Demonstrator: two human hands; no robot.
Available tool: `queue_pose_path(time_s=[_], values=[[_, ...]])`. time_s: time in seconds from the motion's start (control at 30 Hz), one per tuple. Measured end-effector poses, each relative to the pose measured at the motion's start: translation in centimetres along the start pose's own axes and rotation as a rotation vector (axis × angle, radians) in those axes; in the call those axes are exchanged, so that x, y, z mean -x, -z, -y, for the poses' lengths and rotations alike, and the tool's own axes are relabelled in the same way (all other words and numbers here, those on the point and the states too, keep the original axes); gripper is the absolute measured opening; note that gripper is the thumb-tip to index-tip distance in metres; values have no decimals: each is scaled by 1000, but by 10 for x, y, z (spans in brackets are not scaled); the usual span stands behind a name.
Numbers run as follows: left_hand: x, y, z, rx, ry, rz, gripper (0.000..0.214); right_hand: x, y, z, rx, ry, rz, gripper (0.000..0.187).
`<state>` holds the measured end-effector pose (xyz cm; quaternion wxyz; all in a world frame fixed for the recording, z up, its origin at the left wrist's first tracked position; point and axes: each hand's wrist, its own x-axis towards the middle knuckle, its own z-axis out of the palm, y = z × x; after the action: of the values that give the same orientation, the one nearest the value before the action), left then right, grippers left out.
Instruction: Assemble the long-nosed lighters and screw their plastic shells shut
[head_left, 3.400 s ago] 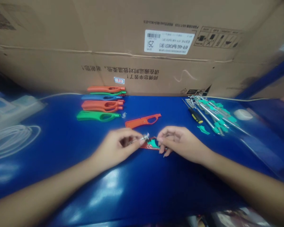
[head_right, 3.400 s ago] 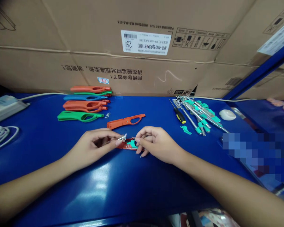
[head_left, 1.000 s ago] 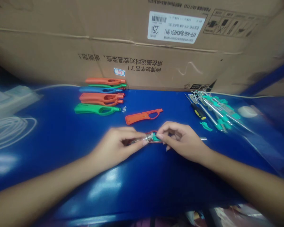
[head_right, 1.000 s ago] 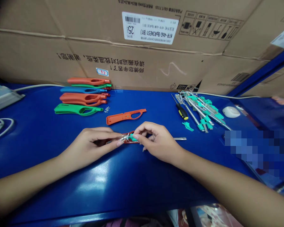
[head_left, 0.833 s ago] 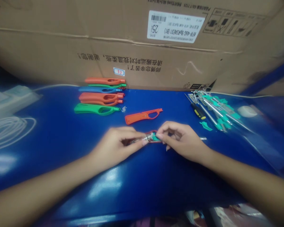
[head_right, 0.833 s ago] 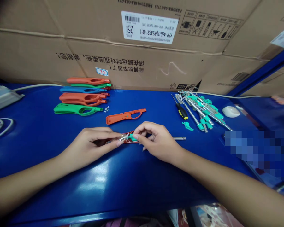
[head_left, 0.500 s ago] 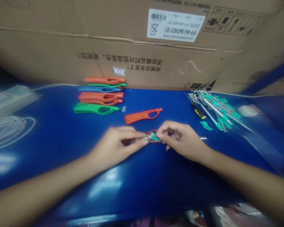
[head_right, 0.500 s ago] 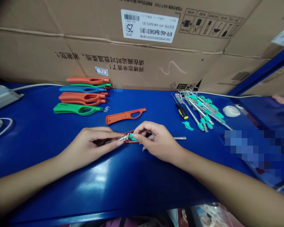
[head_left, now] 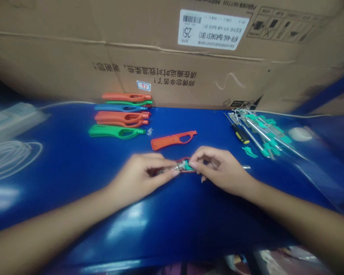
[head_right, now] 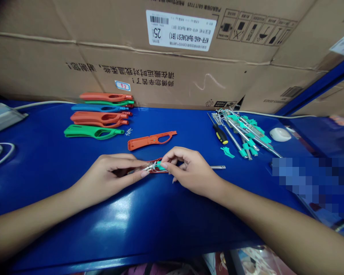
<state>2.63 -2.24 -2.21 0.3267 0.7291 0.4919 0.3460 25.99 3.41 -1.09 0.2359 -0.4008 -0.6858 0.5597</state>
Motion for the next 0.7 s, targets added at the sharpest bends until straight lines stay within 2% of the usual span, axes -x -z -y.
queue_pose_path(time_s=[0.7], values=[[-1,-1,0,13,15,16,25,1,-2,4,57,-16,-16,19]])
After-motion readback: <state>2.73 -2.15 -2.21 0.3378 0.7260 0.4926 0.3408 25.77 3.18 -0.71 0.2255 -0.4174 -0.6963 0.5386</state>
